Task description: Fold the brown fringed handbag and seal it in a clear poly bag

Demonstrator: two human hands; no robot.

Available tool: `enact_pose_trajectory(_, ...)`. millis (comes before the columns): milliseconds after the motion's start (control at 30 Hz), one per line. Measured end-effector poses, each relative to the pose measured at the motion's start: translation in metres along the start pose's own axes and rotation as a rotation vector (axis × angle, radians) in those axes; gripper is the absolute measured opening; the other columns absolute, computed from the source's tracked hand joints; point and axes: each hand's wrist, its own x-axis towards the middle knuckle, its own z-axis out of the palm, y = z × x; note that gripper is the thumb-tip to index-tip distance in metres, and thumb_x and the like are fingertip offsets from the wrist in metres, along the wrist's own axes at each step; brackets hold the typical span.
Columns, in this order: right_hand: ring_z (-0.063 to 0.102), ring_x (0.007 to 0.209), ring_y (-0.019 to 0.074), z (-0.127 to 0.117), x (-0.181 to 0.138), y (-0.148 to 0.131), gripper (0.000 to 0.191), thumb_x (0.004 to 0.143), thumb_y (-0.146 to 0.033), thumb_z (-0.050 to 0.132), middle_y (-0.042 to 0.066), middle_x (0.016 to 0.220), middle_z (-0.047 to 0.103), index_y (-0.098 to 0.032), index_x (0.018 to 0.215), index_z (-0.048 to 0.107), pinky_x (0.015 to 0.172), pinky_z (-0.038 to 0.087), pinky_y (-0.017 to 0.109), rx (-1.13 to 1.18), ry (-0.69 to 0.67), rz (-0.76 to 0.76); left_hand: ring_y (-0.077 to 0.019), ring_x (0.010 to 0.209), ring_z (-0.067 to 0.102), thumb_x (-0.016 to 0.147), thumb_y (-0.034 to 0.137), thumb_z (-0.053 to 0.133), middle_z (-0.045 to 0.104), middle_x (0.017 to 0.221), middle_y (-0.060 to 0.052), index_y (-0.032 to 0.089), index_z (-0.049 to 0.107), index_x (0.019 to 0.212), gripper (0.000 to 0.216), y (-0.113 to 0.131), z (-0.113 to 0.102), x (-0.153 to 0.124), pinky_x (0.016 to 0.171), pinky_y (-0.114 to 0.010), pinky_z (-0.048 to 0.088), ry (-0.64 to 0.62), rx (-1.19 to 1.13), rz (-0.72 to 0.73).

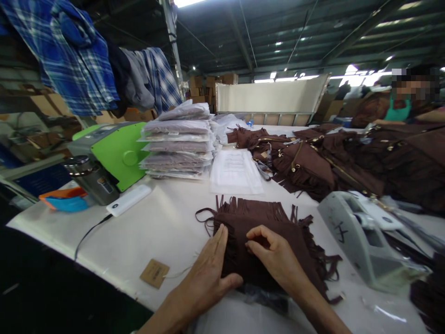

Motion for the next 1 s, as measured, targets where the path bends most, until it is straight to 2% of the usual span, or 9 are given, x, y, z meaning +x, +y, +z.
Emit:
enact_pose_trajectory(100, 0.062, 0.074, 0.0165, -0.003, -0.006, -0.008, 0.009, 0.081, -0.021, 0.056, -0.001, 0.079, 0.067, -0.023, 0.081, 0.064, 0.07, 0.046, 0.026, -0.06, 0.002, -0.125, -0.0241, 0.146, 0.012, 0.083, 0.02, 0.047, 0.011, 0.16, -0.01, 0.017, 0.008, 0.153, 0.08, 0.003, -0.013, 0.002, 0.119, -0.05, 0.013, -0.053, -0.223, 0.012)
enact_pose_trajectory(233, 0.06, 0.077, 0.0149, 0.003, -0.008, -0.023, 0.012, 0.086, -0.016, 0.054, 0.0, 0.083, 0.064, -0.023, 0.08, 0.062, 0.073, 0.046, 0.025, -0.104, -0.004, -0.341, -0.0182, 0.145, 0.019, 0.074, 0.009, 0.038, 0.018, 0.16, -0.004, 0.022, 0.01, 0.153, 0.085, 0.008, -0.016, 0.007, 0.119, -0.045, 0.019, -0.117, -0.604, 0.098)
enact_pose_trajectory(333, 0.06, 0.082, 0.0155, 0.006, -0.008, -0.028, 0.014, 0.087, -0.013, 0.053, 0.001, 0.087, 0.063, -0.023, 0.083, 0.062, 0.077, 0.046, 0.027, -0.159, -0.001, -0.378, -0.0182, 0.143, 0.025, 0.072, 0.009, 0.038, 0.022, 0.159, -0.004, 0.022, 0.013, 0.151, 0.084, 0.011, -0.013, 0.01, 0.117, -0.043, 0.029, -0.022, -0.703, 0.175)
enact_pose_trajectory(467, 0.059, 0.084, 0.0161, 0.01, -0.011, -0.03, 0.01, 0.087, -0.016, 0.058, 0.0, 0.088, 0.063, -0.023, 0.083, 0.063, 0.079, 0.045, 0.028, -0.304, -0.04, -0.372, -0.0205, 0.13, 0.047, 0.078, 0.011, 0.035, 0.049, 0.139, -0.011, 0.018, 0.036, 0.135, 0.058, -0.002, -0.027, 0.005, 0.106, -0.044, 0.044, 0.424, -0.487, 0.093)
enact_pose_trajectory(533, 0.059, 0.087, 0.0178, 0.014, -0.012, -0.033, 0.003, 0.085, -0.021, 0.063, 0.0, 0.09, 0.064, -0.023, 0.085, 0.063, 0.08, 0.045, 0.029, -0.393, -0.043, -0.361, -0.0218, 0.113, 0.057, 0.079, 0.012, 0.036, 0.06, 0.117, -0.01, 0.018, 0.05, 0.115, 0.039, -0.014, -0.035, -0.002, 0.097, -0.046, 0.048, 0.501, -0.273, 0.016)
enact_pose_trajectory(667, 0.058, 0.09, 0.0221, 0.033, -0.008, -0.041, 0.018, 0.079, -0.028, 0.07, 0.002, 0.096, 0.064, -0.024, 0.095, 0.064, 0.081, 0.044, 0.034, -0.614, -0.098, -0.38, -0.0225, 0.096, 0.055, 0.074, 0.006, 0.036, 0.061, 0.097, -0.006, 0.019, 0.057, 0.094, 0.032, -0.022, -0.029, -0.014, 0.089, -0.044, 0.046, 0.294, 0.105, 0.027)
enact_pose_trajectory(733, 0.057, 0.089, 0.0226, 0.04, -0.002, -0.041, 0.01, 0.082, -0.023, 0.066, 0.003, 0.095, 0.065, -0.023, 0.091, 0.064, 0.08, 0.042, 0.034, -0.73, -0.15, -0.409, -0.0231, 0.094, 0.053, 0.073, 0.004, 0.037, 0.06, 0.097, -0.007, 0.019, 0.058, 0.097, 0.036, -0.017, -0.019, -0.014, 0.087, -0.042, 0.045, 0.248, 0.199, 0.026)
enact_pose_trajectory(867, 0.058, 0.084, 0.0198, 0.039, 0.01, -0.033, 0.016, 0.088, -0.011, 0.051, 0.004, 0.086, 0.065, -0.02, 0.08, 0.062, 0.073, 0.041, 0.029, -0.829, -0.154, -0.363, -0.0238, 0.097, 0.051, 0.07, 0.0, 0.037, 0.06, 0.1, -0.007, 0.02, 0.06, 0.101, 0.043, -0.008, -0.009, -0.01, 0.086, -0.04, 0.043, 0.233, 0.227, 0.06)
enact_pose_trajectory(1000, 0.06, 0.08, 0.0169, 0.019, 0.018, -0.023, 0.017, 0.089, -0.011, 0.051, 0.002, 0.084, 0.065, -0.021, 0.081, 0.062, 0.069, 0.04, 0.026, -0.8, -0.167, -0.33, -0.0226, 0.097, 0.052, 0.067, -0.002, 0.035, 0.061, 0.1, -0.006, 0.02, 0.06, 0.099, 0.046, -0.008, -0.011, -0.011, 0.087, -0.04, 0.044, 0.211, 0.126, 0.169)
